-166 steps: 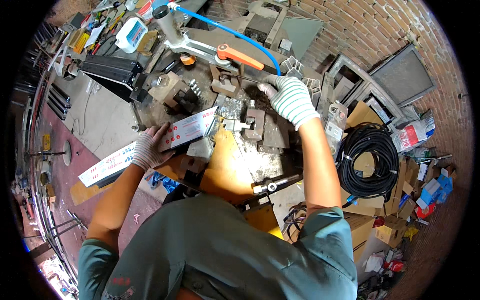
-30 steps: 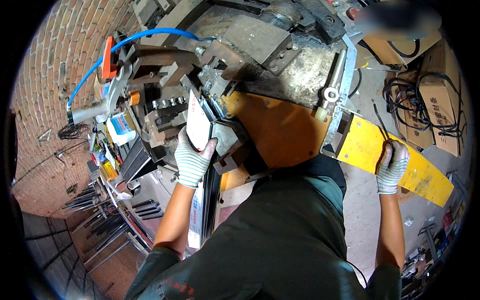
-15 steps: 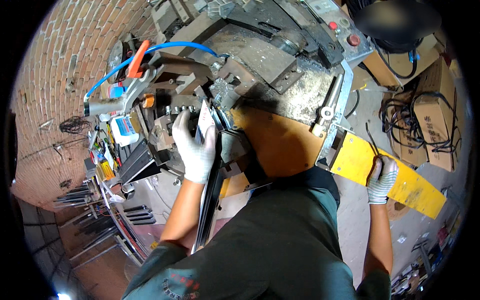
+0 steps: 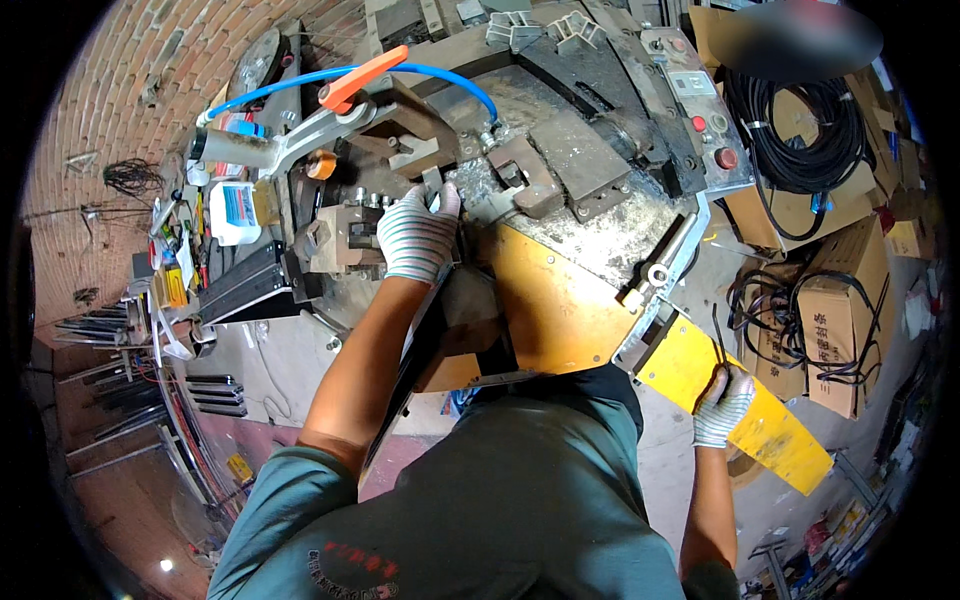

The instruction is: The person operates a metal cutting saw to cut small metal pieces. They place a metal piece into the saw, lower the blade to cut, then remove the cut piece and place it aside. The person repeats this process with multiple metal pieces.

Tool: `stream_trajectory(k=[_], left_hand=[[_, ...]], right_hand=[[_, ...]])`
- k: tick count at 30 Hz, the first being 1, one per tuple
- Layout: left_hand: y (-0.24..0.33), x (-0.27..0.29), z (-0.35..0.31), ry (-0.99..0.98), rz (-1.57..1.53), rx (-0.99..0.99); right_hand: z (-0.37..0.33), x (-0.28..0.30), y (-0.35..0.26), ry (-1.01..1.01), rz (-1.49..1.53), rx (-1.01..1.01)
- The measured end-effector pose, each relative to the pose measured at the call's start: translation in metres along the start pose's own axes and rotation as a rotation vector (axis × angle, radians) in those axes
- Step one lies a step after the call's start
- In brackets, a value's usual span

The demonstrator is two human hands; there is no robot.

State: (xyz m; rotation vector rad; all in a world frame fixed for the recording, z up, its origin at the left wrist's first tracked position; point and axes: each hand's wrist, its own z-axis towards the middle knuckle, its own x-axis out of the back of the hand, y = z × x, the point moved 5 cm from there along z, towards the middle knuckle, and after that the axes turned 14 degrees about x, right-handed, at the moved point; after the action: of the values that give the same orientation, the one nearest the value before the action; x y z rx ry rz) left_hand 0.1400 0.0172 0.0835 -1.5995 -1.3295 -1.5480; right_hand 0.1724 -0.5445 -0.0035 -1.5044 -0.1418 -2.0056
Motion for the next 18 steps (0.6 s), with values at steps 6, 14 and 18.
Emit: stream_trajectory(k=[6, 14, 18], left_hand=[[-0.006, 0.000, -0.001, 0.034, -0.019, -0.014], [-0.018, -0.001, -0.010, 0.098, -0.183, -0.221], [-0.055, 0.016, -0.052, 0.107, -0.470, -0.474]], right_hand=[[0.008, 0.004, -0.011, 0.002, 0.020, 0.027], [0.008, 0.003, -0.006, -0.003, 0.017, 0.063], [0.002, -0.001, -0.001, 0.009, 0.012, 0.034]])
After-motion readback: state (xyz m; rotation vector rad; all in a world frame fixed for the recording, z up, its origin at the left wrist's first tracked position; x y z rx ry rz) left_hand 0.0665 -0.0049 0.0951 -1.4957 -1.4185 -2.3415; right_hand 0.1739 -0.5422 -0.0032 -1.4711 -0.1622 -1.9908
